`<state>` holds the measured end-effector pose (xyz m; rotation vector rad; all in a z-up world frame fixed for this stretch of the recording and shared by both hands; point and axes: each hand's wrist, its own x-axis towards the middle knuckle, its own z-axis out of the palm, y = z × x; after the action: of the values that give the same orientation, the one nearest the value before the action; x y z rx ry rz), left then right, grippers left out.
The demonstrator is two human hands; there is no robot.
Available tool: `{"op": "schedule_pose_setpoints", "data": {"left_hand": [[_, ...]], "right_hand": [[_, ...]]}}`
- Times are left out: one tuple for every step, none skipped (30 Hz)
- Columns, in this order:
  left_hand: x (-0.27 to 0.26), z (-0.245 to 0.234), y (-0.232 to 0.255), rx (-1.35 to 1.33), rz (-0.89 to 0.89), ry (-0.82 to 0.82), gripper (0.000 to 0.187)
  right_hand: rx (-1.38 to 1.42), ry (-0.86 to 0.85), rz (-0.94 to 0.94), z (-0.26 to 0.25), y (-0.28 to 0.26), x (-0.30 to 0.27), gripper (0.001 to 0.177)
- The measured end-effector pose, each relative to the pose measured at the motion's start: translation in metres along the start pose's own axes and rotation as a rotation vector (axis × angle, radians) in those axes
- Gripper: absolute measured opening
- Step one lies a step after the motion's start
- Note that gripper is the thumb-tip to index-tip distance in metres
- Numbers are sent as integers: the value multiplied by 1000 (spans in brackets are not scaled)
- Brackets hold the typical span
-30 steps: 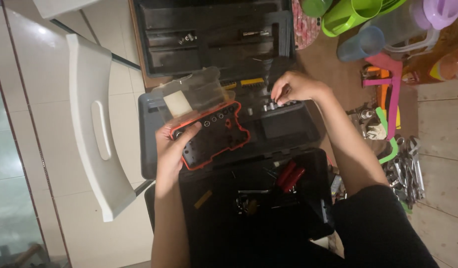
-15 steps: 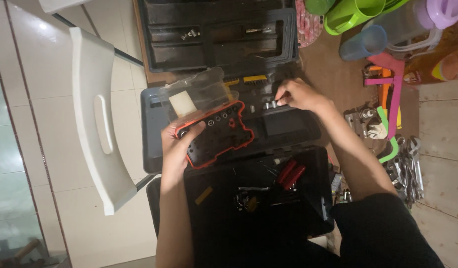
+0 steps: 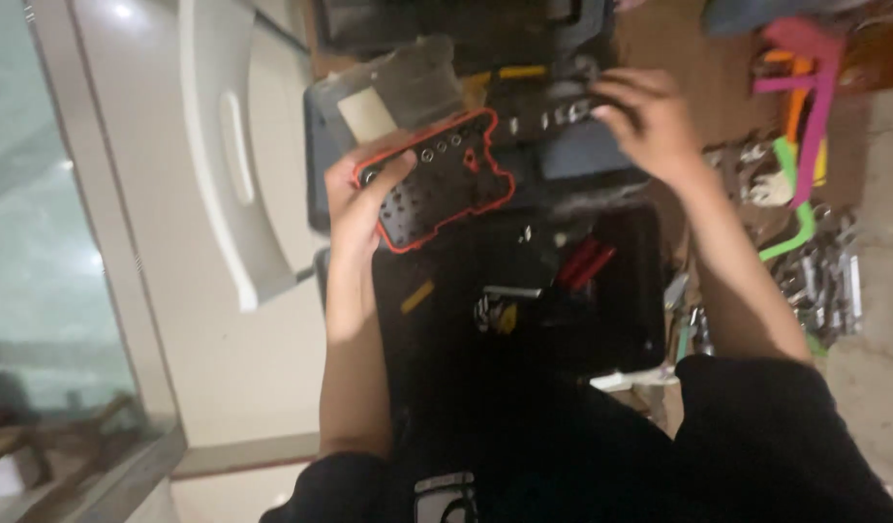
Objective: Organize various socket bits into their respective slots in a plastic tool case.
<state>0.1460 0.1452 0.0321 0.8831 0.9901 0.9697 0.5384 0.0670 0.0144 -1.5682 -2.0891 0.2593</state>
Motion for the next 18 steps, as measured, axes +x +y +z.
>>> {"op": "schedule_pose_setpoints", "data": {"left_hand": [[-12,-4,5,10,3,4,24],[-24,-8,9,-21,3,-13,24],[-34,-9,12,-55,3,-34,24],[-43,-17,5,-49,6,-35,24],[-53,-24,-2,-57,31,15,29],[-63,-32,-10,-64,57,64,36],[-75,-40,-15,-64,57,62,36],[-86,-48,-20,-50,46,70,36],[-96,-57,-24,-37,39,77,36],[-105,-63,-28,-37,44,74,36],[-114,-70,-31,-64,33,91,35],[-123,-76,-34,-90,23,108,34],[-128,-81,-39,-92,33,107,34],[-133,-85,-44,-121,26,118,34],[-137,-90,-49,-149,20,130,33],[-142,-91,-52,-150,30,130,33],[-145,-92,-54,-166,27,137,33],[-148,-93,-56,-182,25,144,33]], "right_hand": [[9,6,-2,-12,-27,-10,29],[29,43,63,-24,-54,-21,25],[44,81,130,-39,-79,-32,21],[48,87,131,-31,-90,-48,21],[97,103,156,-26,-102,-66,13],[147,120,181,-20,-114,-83,9],[146,122,182,-6,-119,-95,9],[198,76,193,8,-124,-108,7],[249,33,200,23,-129,-117,6],[247,37,197,32,-135,-118,6],[226,-64,304,42,-141,-117,8],[205,-164,410,52,-147,-116,12],[202,-159,403,70,-134,-116,12],[50,-253,508,88,-122,-115,20],[-104,-344,612,106,-109,-113,29],[-107,-338,605,130,-92,-118,29],[-158,-334,641,156,-75,-120,33],[-209,-329,677,181,-58,-120,37]]}}
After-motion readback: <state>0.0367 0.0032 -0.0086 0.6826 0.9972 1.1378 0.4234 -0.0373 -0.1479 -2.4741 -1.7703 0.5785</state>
